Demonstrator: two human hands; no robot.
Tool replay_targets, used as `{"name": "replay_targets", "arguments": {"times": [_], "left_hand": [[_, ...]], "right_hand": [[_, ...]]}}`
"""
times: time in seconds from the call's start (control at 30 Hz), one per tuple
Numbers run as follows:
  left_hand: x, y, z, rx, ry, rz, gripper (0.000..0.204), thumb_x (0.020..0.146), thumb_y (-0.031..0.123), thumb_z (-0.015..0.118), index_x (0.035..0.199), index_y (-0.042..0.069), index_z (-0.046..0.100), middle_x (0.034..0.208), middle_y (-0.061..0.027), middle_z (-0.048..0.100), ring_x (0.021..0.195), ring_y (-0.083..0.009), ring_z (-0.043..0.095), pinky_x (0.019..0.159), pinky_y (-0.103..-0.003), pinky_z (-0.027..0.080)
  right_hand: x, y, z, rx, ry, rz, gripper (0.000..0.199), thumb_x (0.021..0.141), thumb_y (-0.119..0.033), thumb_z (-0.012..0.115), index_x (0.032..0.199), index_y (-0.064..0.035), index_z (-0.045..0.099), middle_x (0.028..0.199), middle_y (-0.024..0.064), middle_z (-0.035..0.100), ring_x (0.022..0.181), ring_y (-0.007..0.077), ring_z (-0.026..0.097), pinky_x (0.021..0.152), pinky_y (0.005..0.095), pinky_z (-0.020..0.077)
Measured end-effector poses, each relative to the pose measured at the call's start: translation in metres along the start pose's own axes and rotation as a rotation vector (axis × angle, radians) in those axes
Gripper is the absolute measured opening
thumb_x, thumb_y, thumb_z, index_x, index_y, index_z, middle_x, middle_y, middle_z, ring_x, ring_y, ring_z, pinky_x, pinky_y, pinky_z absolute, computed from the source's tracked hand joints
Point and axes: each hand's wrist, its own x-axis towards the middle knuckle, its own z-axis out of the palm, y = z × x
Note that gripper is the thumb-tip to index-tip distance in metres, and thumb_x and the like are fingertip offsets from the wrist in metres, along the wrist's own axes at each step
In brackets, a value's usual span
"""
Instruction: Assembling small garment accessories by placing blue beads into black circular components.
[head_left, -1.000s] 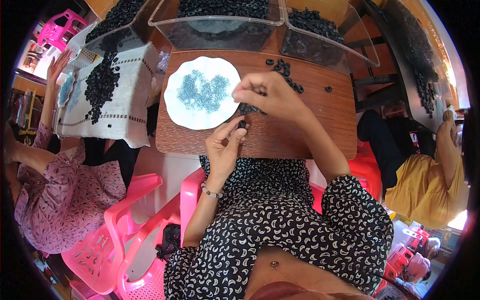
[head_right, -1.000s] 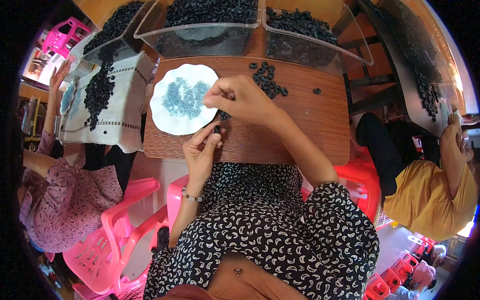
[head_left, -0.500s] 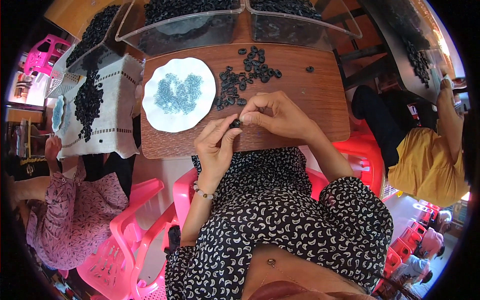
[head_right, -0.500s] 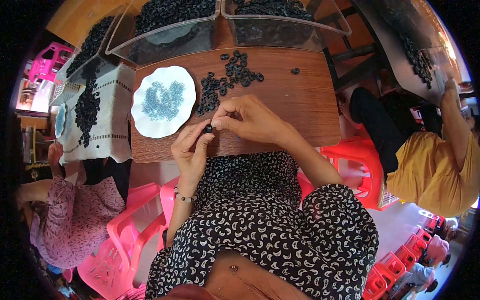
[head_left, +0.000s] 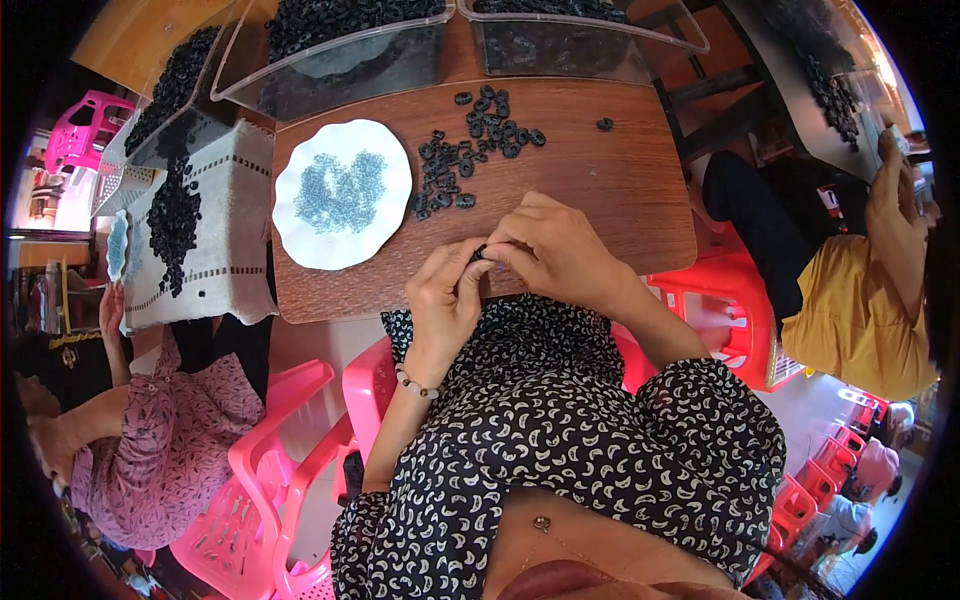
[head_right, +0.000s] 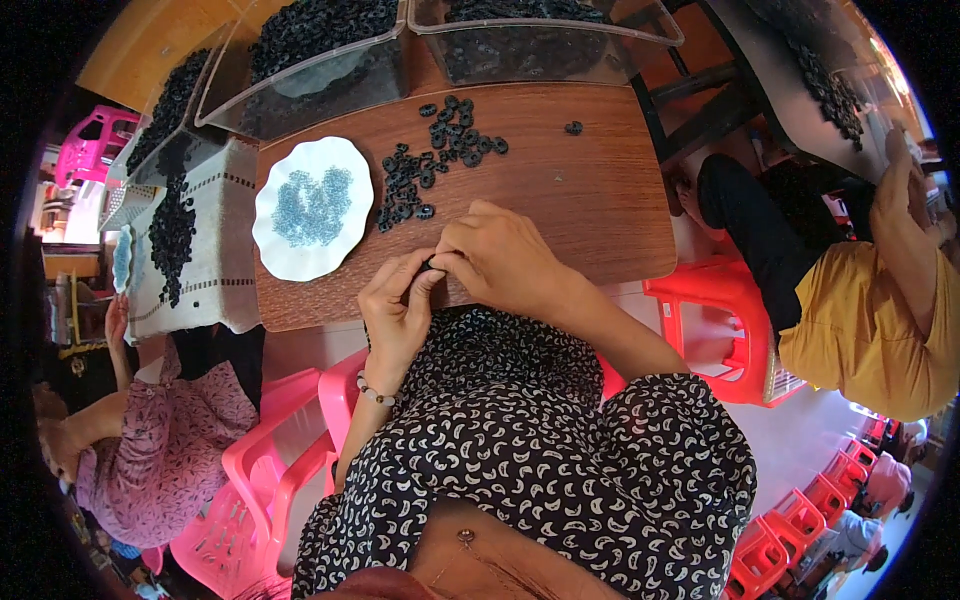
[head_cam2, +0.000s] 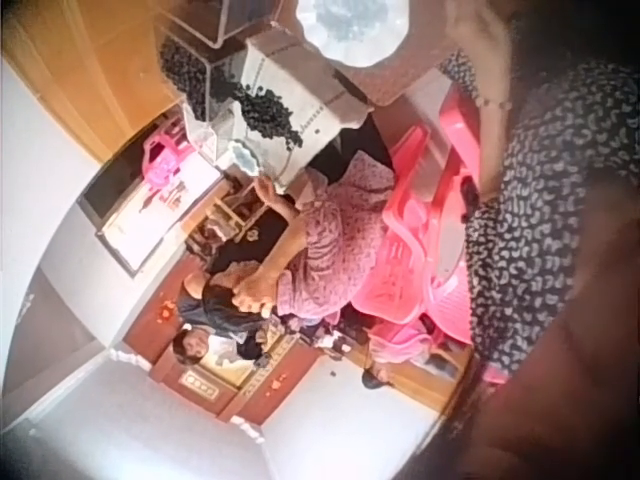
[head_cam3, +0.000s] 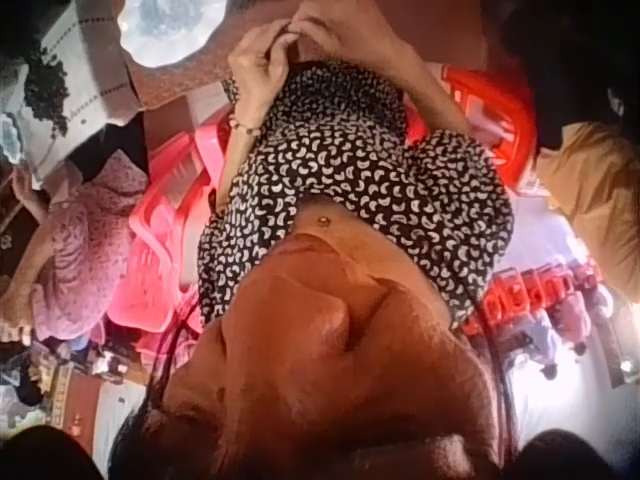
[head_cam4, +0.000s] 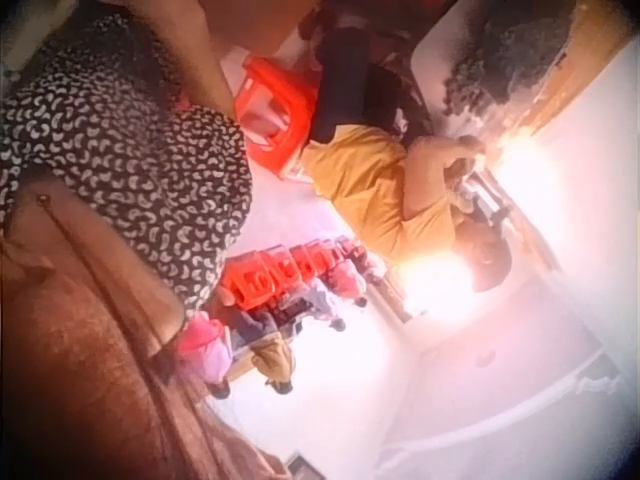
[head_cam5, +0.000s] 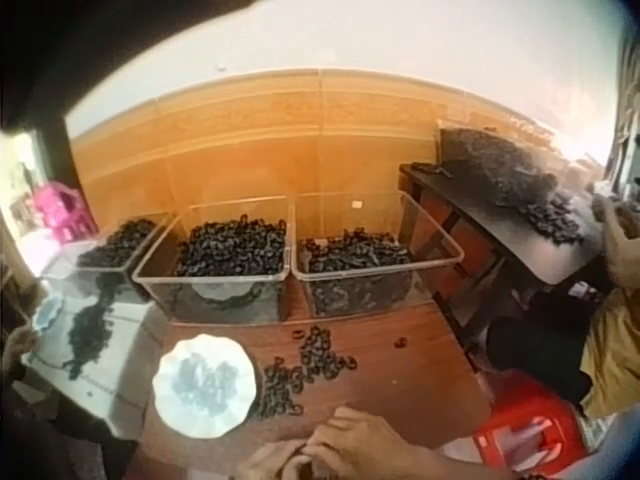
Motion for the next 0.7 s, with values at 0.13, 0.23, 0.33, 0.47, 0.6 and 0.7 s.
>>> {"name": "replay_targets", "arguments": {"times": [0.13,0.23,0.33,0.47,0.6,0.7], "left_hand": [[-0.002,-0.002,0.001,-0.073,-0.042,-0.053,0.022,0.09,0.005,0.072,0.112,0.001,0.073,0.097,-0.015,0.073,0.084,-0.0254,0.07,0.074,-0.031,0.055],[-0.003,-0.009,0.003,-0.173,-0.02,-0.104,0.024,0.09,0.006,0.073,0.113,0.002,0.074,0.096,-0.0136,0.073,0.083,-0.0221,0.068,0.075,-0.029,0.053],[-0.002,-0.019,0.005,-0.205,0.037,-0.163,0.026,0.09,0.007,0.074,0.115,0.002,0.074,0.093,-0.0101,0.072,0.081,-0.0168,0.066,0.074,-0.028,0.051],[-0.004,-0.024,0.003,-0.445,0.061,-0.325,0.031,0.095,0.01,0.072,0.123,-0.001,0.07,0.092,-0.0018,0.064,0.079,-0.0076,0.059,0.073,-0.022,0.049],[-0.005,-0.032,0.002,-0.496,0.053,-0.318,0.031,0.096,0.01,0.071,0.125,-0.001,0.07,0.094,-0.0011,0.064,0.078,-0.0066,0.059,0.072,-0.02,0.048],[-0.007,-0.034,0.002,-0.472,0.055,-0.301,0.029,0.095,0.011,0.072,0.122,0.0,0.071,0.092,-0.0009,0.064,0.077,-0.0068,0.059,0.071,-0.02,0.048]], "right_hand": [[0.002,0.015,-0.004,0.135,-0.118,0.119,0.01,0.087,-0.015,0.075,0.088,-0.006,0.072,0.075,0.0073,0.066,0.075,0.0229,0.061,0.067,0.0347,0.0491],[0.011,0.021,-0.005,0.348,-0.149,0.217,0.013,0.088,-0.018,0.076,0.089,-0.0056,0.072,0.074,0.0073,0.066,0.075,0.0203,0.063,0.067,0.0332,0.0496],[0.031,0.037,0.0,0.534,-0.181,0.331,0.014,0.09,-0.019,0.074,0.09,-0.0054,0.072,0.072,0.0079,0.064,0.073,0.0216,0.061,0.069,0.035,0.049],[0.06,0.056,0.011,0.043,-0.078,0.007,0.008,0.09,-0.014,0.07,0.093,-0.0076,0.073,0.073,0.0076,0.064,0.077,0.027,0.055,0.076,0.0411,0.0461],[0.077,0.067,0.022,-0.065,-0.195,-0.171,0.008,0.087,-0.011,0.07,0.094,-0.0084,0.072,0.085,0.008,0.067,0.089,0.0296,0.055,0.08,0.0412,0.0469],[0.081,0.072,0.028,-0.129,-0.249,-0.245,0.009,0.084,-0.01,0.072,0.093,-0.0086,0.072,0.09,0.0087,0.067,0.092,0.0314,0.056,0.082,0.042,0.0476]]}}
